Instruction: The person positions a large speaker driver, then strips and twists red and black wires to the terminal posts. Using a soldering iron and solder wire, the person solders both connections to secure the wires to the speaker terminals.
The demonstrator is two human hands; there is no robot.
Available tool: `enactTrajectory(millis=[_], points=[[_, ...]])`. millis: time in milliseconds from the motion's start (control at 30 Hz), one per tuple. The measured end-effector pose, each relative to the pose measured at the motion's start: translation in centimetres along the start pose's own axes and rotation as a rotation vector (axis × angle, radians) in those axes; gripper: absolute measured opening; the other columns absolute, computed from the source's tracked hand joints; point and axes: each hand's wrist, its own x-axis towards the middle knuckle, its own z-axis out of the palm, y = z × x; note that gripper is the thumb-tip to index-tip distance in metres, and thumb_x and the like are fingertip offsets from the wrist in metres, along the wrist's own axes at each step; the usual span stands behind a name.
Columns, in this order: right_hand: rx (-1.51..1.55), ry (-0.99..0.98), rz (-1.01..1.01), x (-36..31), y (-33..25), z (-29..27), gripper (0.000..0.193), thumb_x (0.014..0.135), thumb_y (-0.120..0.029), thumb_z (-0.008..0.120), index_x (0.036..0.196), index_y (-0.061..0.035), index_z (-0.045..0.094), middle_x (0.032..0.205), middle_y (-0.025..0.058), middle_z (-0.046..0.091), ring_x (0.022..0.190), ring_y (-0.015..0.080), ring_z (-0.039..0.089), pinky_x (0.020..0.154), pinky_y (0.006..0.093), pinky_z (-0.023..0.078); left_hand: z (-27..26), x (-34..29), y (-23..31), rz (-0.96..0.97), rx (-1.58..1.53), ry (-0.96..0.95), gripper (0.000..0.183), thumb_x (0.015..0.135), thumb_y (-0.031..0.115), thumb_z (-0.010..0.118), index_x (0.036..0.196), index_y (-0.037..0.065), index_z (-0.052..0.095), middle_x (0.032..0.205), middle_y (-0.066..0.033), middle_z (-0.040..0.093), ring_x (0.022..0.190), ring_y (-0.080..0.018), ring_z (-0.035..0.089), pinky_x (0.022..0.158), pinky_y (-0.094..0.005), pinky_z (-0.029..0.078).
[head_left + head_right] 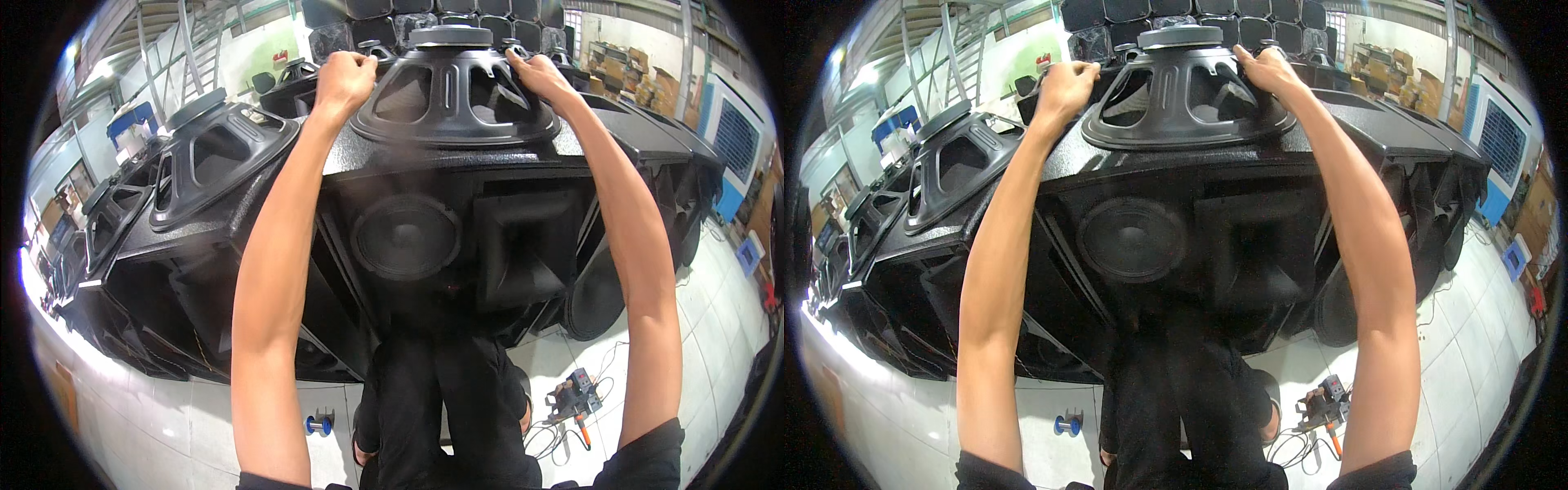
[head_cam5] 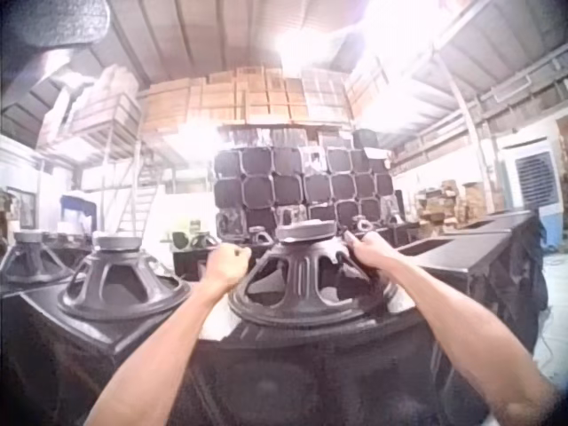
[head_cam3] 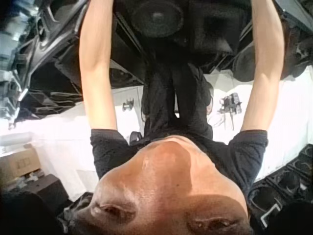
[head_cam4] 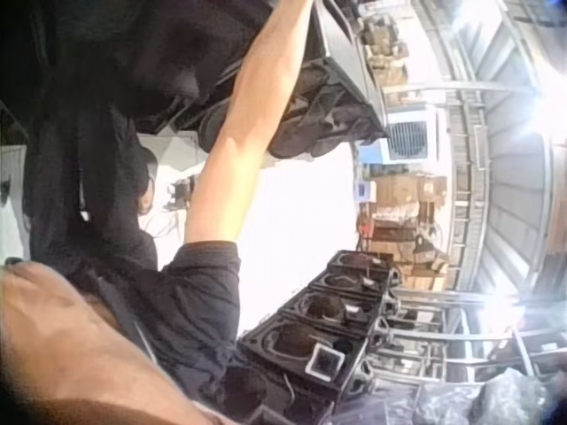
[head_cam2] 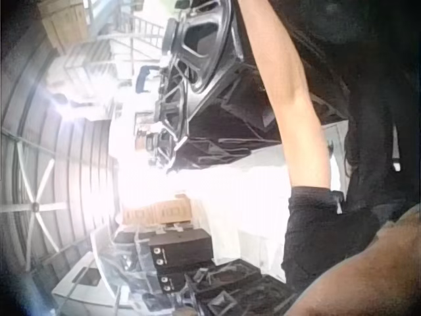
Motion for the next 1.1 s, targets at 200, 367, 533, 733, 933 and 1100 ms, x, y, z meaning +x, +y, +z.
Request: enactTrajectory(millis=[200,367,533,733,933,1100], points=[[0.291,0.030,0.199,-0.1,-2.5,1.6,0.070,0.091,-0.052,0.062,0.109,0.0161,0.064,0.117,0.0334,0.064,0.113,0.0401,0.063,0.093,0.0446,0.048,5.5,5.8,-3.5,-0.179,0.012,-0.173,0.064,0.097,0.049,0.049,0.093,-0.012,0.068,0.087,-0.0247,0.069,0.087,-0.0276,0.068,0.079,-0.0426,0.049],[0.273,0.128,0.224,-1.6,-2.4,0.8,0.064,0.085,-0.044,0.059,0.107,0.0159,0.065,0.116,0.0364,0.063,0.115,0.0434,0.062,0.097,0.0441,0.046,6.5,5.2,-1.5,-0.281,-0.052,-0.158,0.071,0.090,0.056,0.054,0.105,-0.013,0.068,0.114,-0.0349,0.063,0.116,-0.0443,0.061,0.099,-0.0454,0.048],[0.277,0.092,0.168,-5.5,-3.1,-1.6,0.060,0.089,-0.045,0.063,0.093,0.0148,0.066,0.093,0.0209,0.069,0.084,0.0228,0.063,0.077,0.0415,0.050,0.9,0.2,2.0,-0.222,-0.018,-0.060,0.079,0.082,0.062,0.060,0.097,-0.016,0.068,0.105,-0.0371,0.065,0.108,-0.0451,0.065,0.095,-0.0454,0.050],[0.371,0.016,0.090,-14.8,-6.1,-7.1,0.057,0.092,-0.052,0.061,0.085,0.0031,0.069,0.077,0.0070,0.062,0.072,0.0164,0.055,0.066,0.0373,0.048,-6.4,-7.6,6.2,-0.045,-0.005,-0.022,0.070,0.091,0.058,0.062,0.088,-0.012,0.069,0.073,-0.0249,0.067,0.071,-0.0277,0.064,0.071,-0.0425,0.050],[0.183,0.271,-0.182,-25.5,-1.8,-14.0,0.042,0.100,-0.035,0.055,0.131,-0.0064,0.058,0.117,0.0103,0.062,0.102,0.0207,0.062,0.092,0.0347,0.049,-14.6,-23.1,18.8,0.046,-0.244,0.010,0.032,0.099,0.028,0.052,0.108,0.001,0.065,0.066,-0.0111,0.063,0.055,-0.0157,0.056,0.053,-0.0288,0.043],[-0.157,0.266,-0.452,-41.6,-1.3,-11.5,0.028,0.098,-0.014,0.055,0.117,0.0043,0.064,0.106,0.0138,0.068,0.090,0.0192,0.066,0.081,0.0315,0.051,-16.8,-32.6,12.8,0.036,-0.454,0.161,0.036,0.091,0.034,0.068,0.078,0.001,0.067,0.073,-0.0147,0.062,0.069,-0.0180,0.057,0.063,-0.0327,0.043]])
